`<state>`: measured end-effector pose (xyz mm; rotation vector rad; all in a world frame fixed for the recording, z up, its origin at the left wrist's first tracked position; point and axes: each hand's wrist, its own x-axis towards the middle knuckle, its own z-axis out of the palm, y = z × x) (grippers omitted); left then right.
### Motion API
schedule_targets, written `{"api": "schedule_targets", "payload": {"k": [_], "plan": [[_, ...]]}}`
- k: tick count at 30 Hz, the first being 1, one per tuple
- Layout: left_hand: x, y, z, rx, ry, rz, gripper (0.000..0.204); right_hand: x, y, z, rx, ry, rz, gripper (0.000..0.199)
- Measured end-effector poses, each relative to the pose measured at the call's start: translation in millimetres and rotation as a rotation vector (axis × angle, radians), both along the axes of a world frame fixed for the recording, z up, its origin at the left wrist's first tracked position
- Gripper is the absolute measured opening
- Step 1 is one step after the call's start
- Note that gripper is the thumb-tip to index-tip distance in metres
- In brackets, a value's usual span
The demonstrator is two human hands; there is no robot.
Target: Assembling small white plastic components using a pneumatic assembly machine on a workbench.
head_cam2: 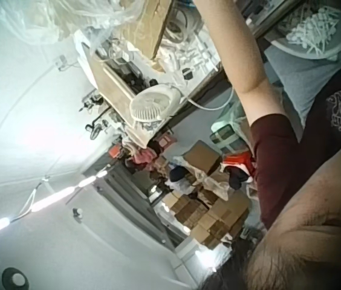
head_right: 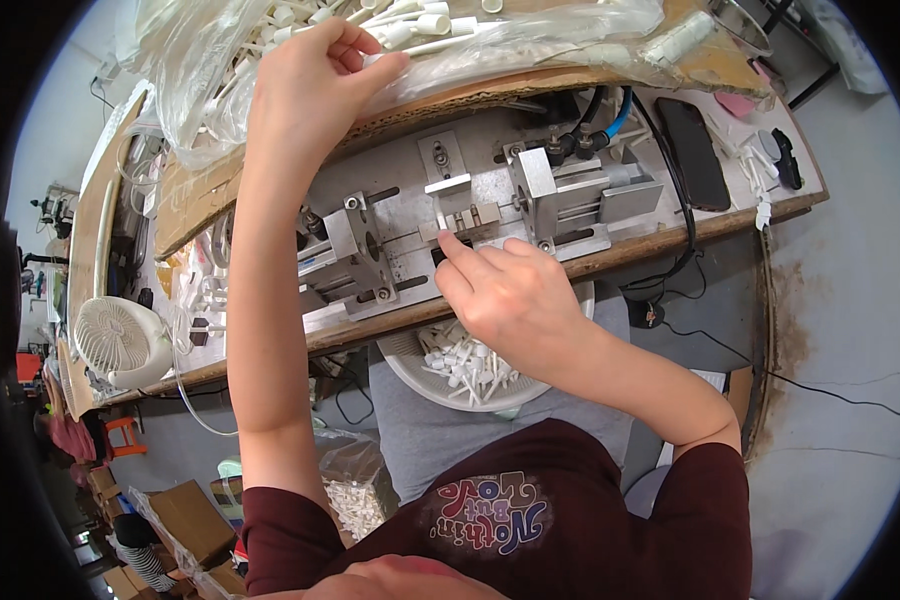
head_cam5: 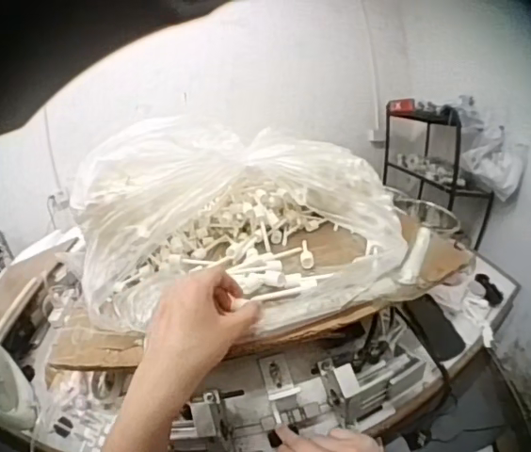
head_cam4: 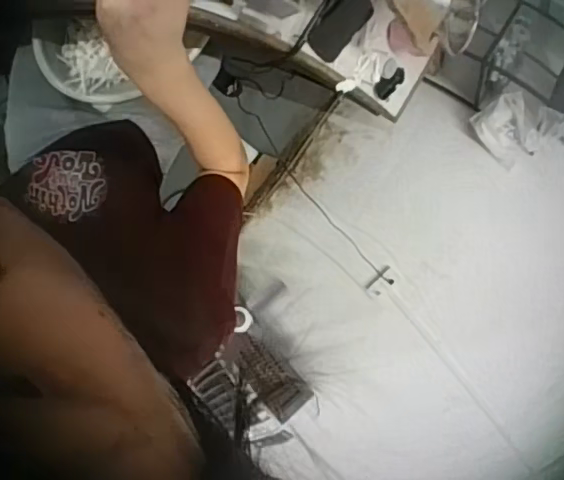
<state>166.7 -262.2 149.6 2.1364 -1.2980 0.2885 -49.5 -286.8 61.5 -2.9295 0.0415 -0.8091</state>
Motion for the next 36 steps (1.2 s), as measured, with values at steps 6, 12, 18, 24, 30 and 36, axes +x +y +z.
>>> {"api": "schedule_targets", "payload": {"k": [6, 12, 18, 24, 30, 36], "plan": [[-19.7, 59.6, -4.1, -0.346, 0.267, -0.219, 0.025, 15.3, -38.0, 44.3, 0.258, -0.140, 0.061, 0.019], [-75.1, 101.1, -30.4, -0.264, 0.138, -0.314, 0.028, 58.4, -113.2, 99.3, 0.148, -0.320, -0.205, 0.018], [-112.7, 120.6, -86.9, -0.085, -0.022, -0.240, 0.030, 82.0, -151.3, 80.0, 0.290, 0.054, -0.116, 0.030], [-109.8, 105.5, -104.3, -0.031, -0.117, -0.221, 0.028, 74.8, -120.7, 83.1, 0.172, -0.059, -0.073, 0.022], [-108.6, 101.5, -104.2, -0.037, -0.110, -0.217, 0.028, 65.1, -120.7, 83.3, -0.167, -0.135, -0.005, 0.020], [-103.4, 107.7, -93.1, -0.160, 0.467, -0.270, 0.029, 39.9, -106.6, 89.5, -0.172, -0.371, 0.118, 0.027]]}}
